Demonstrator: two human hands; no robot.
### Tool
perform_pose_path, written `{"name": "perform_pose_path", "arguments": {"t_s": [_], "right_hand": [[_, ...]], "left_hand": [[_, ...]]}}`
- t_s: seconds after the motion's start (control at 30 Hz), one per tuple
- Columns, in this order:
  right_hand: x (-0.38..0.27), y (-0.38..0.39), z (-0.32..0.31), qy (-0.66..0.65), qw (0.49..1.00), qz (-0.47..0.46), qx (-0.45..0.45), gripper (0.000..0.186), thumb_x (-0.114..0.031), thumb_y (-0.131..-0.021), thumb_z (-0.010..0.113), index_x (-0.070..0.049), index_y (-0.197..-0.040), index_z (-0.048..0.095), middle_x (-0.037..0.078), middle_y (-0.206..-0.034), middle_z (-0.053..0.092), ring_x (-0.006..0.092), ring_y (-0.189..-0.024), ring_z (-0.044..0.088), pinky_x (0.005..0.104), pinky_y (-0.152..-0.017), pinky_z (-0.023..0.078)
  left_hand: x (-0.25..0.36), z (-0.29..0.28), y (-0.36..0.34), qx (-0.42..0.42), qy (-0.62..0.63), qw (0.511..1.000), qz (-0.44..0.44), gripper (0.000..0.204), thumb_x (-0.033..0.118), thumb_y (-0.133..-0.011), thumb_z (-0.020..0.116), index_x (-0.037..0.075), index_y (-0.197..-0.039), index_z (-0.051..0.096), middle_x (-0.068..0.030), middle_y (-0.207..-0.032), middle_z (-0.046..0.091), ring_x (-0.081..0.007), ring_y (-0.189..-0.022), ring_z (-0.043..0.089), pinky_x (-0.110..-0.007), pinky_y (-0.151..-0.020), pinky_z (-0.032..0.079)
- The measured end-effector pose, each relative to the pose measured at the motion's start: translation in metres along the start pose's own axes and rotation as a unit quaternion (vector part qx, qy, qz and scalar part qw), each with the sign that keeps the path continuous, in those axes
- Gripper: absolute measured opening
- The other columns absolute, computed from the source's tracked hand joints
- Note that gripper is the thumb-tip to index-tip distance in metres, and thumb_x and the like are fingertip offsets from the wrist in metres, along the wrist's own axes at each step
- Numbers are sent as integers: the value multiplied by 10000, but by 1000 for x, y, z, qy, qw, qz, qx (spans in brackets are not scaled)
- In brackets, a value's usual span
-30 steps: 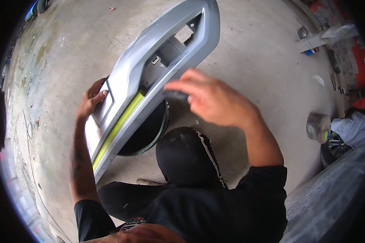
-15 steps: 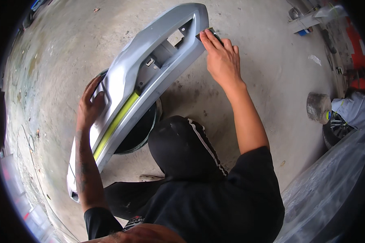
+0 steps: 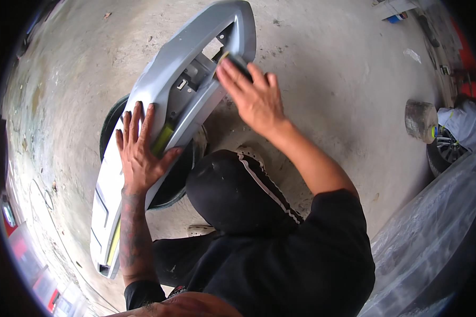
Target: The person sands a car bumper part with sandpaper, wrings out a cloth retrieved from a bucket, and sands the edges of the part.
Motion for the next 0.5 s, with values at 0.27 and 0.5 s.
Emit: {"name": "perform_pose_path", "arguments": {"t_s": [0.27,0.5], "right_hand": [[-17,16,-5,-61,997,47,15,504,-82,-908,612,-195,-1400,616,-52,-1484,561,252,-1186,550,381,-871,386],[72,-53,9,-55,993,95,40,587,-29,-880,601,-210,-1437,568,-53,-1475,567,261,-1154,564,400,-870,426]], "left_hand": [[-1,0,2,-4,-17,1000,-15,1094,487,-666,868,269,-1591,326,-129,-1656,264,-408,-1529,203,-631,-1207,131],[-1,-1,-2,-3,-1,1000,-7,1110,432,-660,893,290,-1593,309,-117,-1664,241,-395,-1541,170,-640,-1207,114]]}}
Point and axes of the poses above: each hand's wrist, its own y-axis away from the middle knuckle, its own z-axis out of the palm, x = y × z, the point moved 5 cm from there along -y, towards the middle knuckle
